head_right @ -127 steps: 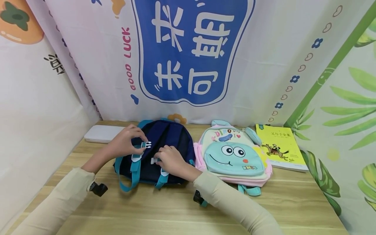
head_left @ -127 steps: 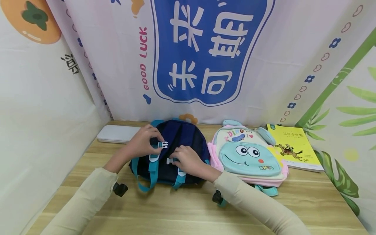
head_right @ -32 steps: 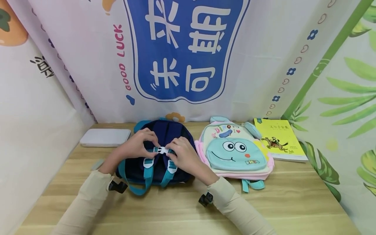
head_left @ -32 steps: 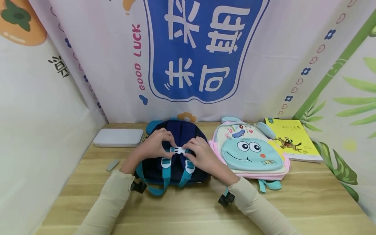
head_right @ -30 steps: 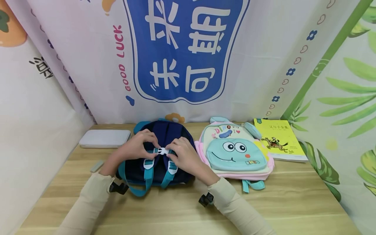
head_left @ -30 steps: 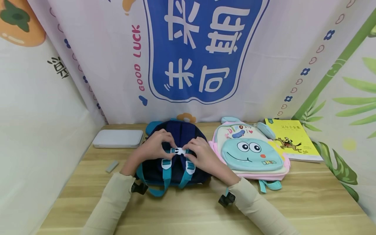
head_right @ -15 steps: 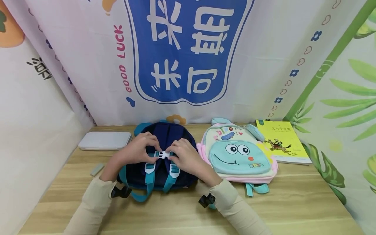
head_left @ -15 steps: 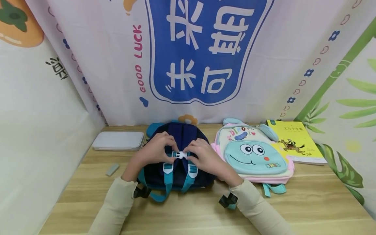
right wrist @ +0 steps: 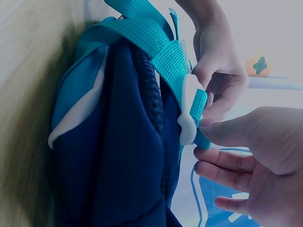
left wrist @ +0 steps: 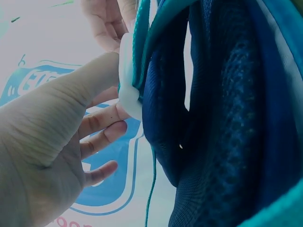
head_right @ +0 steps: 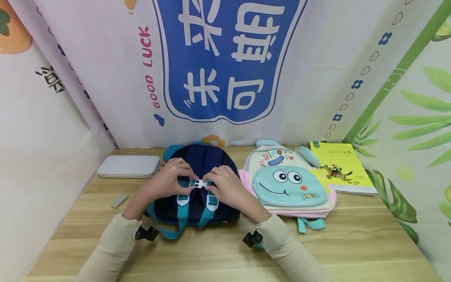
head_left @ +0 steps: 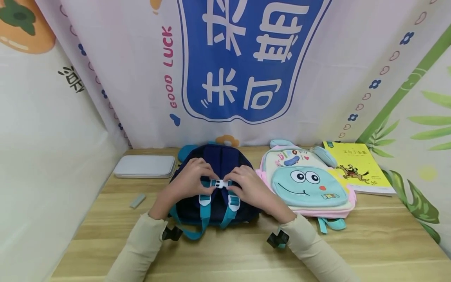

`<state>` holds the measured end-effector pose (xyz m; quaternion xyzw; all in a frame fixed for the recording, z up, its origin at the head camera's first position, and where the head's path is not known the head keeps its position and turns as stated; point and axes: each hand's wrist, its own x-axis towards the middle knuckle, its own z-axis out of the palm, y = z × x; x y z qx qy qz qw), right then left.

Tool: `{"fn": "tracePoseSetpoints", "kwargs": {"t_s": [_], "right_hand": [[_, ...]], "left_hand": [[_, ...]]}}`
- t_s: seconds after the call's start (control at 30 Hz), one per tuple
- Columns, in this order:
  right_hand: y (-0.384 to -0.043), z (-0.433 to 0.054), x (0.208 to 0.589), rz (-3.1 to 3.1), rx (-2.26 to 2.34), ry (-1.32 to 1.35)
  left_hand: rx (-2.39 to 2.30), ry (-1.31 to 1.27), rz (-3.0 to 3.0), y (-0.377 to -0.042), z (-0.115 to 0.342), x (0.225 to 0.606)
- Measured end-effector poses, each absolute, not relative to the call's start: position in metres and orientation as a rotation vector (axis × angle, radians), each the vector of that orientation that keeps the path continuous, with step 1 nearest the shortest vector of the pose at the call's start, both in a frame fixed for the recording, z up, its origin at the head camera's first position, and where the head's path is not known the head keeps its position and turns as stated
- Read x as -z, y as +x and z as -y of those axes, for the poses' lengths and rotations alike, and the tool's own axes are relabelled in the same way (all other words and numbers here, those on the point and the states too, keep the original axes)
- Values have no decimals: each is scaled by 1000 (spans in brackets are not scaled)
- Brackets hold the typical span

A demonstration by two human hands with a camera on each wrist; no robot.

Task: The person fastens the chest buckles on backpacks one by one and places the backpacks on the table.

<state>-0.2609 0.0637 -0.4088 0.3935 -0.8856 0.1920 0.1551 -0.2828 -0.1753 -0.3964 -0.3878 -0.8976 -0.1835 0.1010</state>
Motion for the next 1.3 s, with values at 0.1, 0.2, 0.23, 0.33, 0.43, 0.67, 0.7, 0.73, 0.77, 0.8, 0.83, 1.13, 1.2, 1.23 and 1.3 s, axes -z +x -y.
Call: {"fn": "tracePoseSetpoints", "kwargs": {"t_s": [0.1, 0.2, 0.23, 0.33, 0.43, 0.67, 0.7, 0.73, 0.77, 0.8, 0.83, 1.13, 1.2, 1.23, 1.3], "right_hand": [[-261, -66, 409, 2563, -567, 1122], [-262, -66, 410, 2576, -573, 1126], [-262, -66, 411, 2577, -575, 1129], [-263, -65, 411, 2580, -577, 1142], [-262, -65, 410, 2587, -581, 1152], [-261, -65, 409, 2594, -589, 1149], [-260, -65, 408, 2589, -587, 1152], [-260, -65, 408, 2582, -582, 1156], [-260, -65, 408, 2576, -578, 1160], [-260, -65, 408, 2570, -573, 1161], [-259, -65, 408, 2563, -568, 1165], [-260, -64, 411, 2510, -546, 1159], [-260, -64, 411, 2508, -553, 1156], [-260, -64, 411, 2509, -556, 1154], [-260, -64, 411, 2511, -557, 1153]], "left_hand": [[549, -1144, 2647, -282, 173, 397], [553, -1140, 2656, -282, 174, 397], [555, -1140, 2658, -282, 174, 397], [552, -1139, 2669, -283, 175, 398], [540, -1132, 2687, -281, 174, 396], [518, -1124, 2682, -279, 171, 395], [522, -1127, 2678, -279, 171, 395], [527, -1131, 2673, -278, 170, 394], [533, -1136, 2668, -278, 170, 394], [537, -1141, 2663, -278, 170, 394], [542, -1144, 2658, -277, 170, 394], [536, -1149, 2626, -274, 170, 393], [535, -1150, 2624, -274, 170, 392], [533, -1151, 2619, -273, 170, 392], [529, -1150, 2616, -273, 169, 391]]}}
